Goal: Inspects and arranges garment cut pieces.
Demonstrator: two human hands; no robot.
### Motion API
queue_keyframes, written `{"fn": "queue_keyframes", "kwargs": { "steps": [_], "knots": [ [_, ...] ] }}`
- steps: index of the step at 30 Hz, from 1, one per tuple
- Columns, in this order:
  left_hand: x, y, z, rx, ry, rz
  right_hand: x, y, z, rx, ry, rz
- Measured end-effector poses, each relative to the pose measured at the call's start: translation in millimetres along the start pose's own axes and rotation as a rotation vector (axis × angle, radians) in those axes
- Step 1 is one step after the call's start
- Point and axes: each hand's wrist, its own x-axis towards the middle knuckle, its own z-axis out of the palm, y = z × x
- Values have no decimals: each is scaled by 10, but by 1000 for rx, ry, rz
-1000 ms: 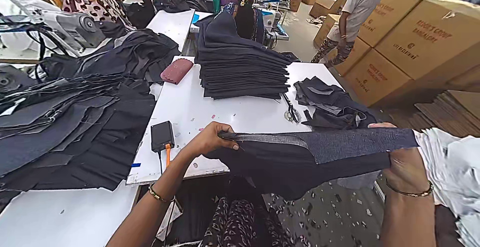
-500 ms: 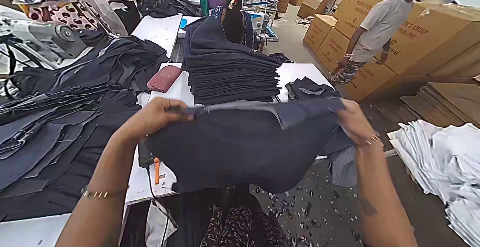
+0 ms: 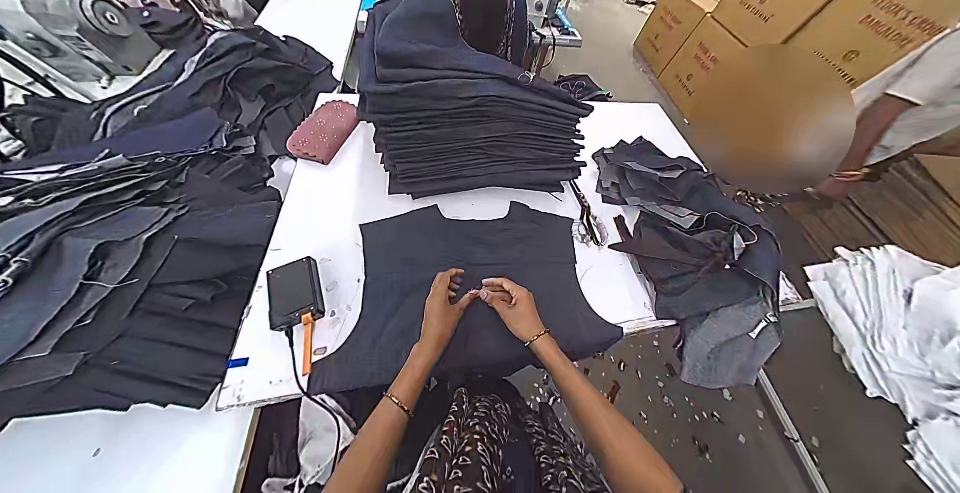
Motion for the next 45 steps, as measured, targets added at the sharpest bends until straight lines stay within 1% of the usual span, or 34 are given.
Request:
{"fn": "queue_keyframes", "kwargs": {
  "steps": [2,4,7,9,11,13,15,18,20,21,22,24,26,28,30,31,32,33,34,35,36,37,38,39,41,42,43,44,45],
  "knots": [
    [1,11,-19,3,-25,-2,-5,-8,37,-29,-22,-19],
    [11,17,-15,4,-51,-5,26,9,56,-110,-10,-86],
    [4,11,-11,15,-49,8,80,39,74,-281,20,-214],
    [2,4,-3,14,-39,39,91,26,46,-340,33,-241],
    [-8,-11,2,9,-34,84,77,37,13,-329,115,-247],
    [-13,-39,8,1,-11,116,75,90,-56,-361,258,-283],
    [-7,-57,14,-3,29,130,44,185,-189,-510,324,-386],
    [-3,-59,36,15,45,107,-88,410,-413,-793,244,-617],
    [8,-56,45,35,37,91,-207,511,-491,-903,170,-714],
    [13,-52,46,45,34,86,-286,510,-507,-957,119,-699],
    [13,-45,41,56,29,81,-378,480,-503,-1023,58,-639],
    [14,-39,41,82,12,76,-537,331,-462,-1157,-99,-401],
    [30,-37,41,96,-20,80,-561,192,-397,-1252,-178,-189],
    [39,-29,-6,110,-112,90,-484,50,-352,-1279,-234,-5],
    [1,1,-180,183,-263,103,-414,-22,-368,-1177,-215,82],
    [-41,27,-318,273,-319,100,-411,-10,-438,-1070,-147,82],
    [-110,53,-483,391,-331,70,-444,49,-546,-966,-29,50],
    [-221,56,-664,490,-293,13,-525,142,-686,-906,109,20],
    [-347,51,-857,568,-239,-77,-646,236,-859,-877,218,43],
    [-454,48,-1048,629,-191,-189,-786,339,-1041,-844,291,111],
    [-542,43,-1208,674,-156,-292,-927,441,-1206,-810,332,197],
    [-597,29,-1319,720,-165,-382,-1041,537,-1326,-769,364,245],
    [-610,20,-1385,753,-214,-445,-1117,599,-1391,-747,381,237],
    [-585,24,-1416,758,-295,-475,-1145,603,-1427,-754,349,223],
    [-450,55,-1467,730,-529,-480,-1130,460,-1466,-781,179,278],
    [-346,71,-1536,632,-574,-438,-1082,347,-1528,-733,133,293],
    [-250,151,-1643,466,-546,-376,-1034,238,-1634,-638,142,248],
    [-171,298,-1771,290,-458,-317,-1000,97,-1757,-511,187,189],
    [-101,489,-1892,107,-346,-267,-969,-69,-1886,-360,269,110]
  ]
}}
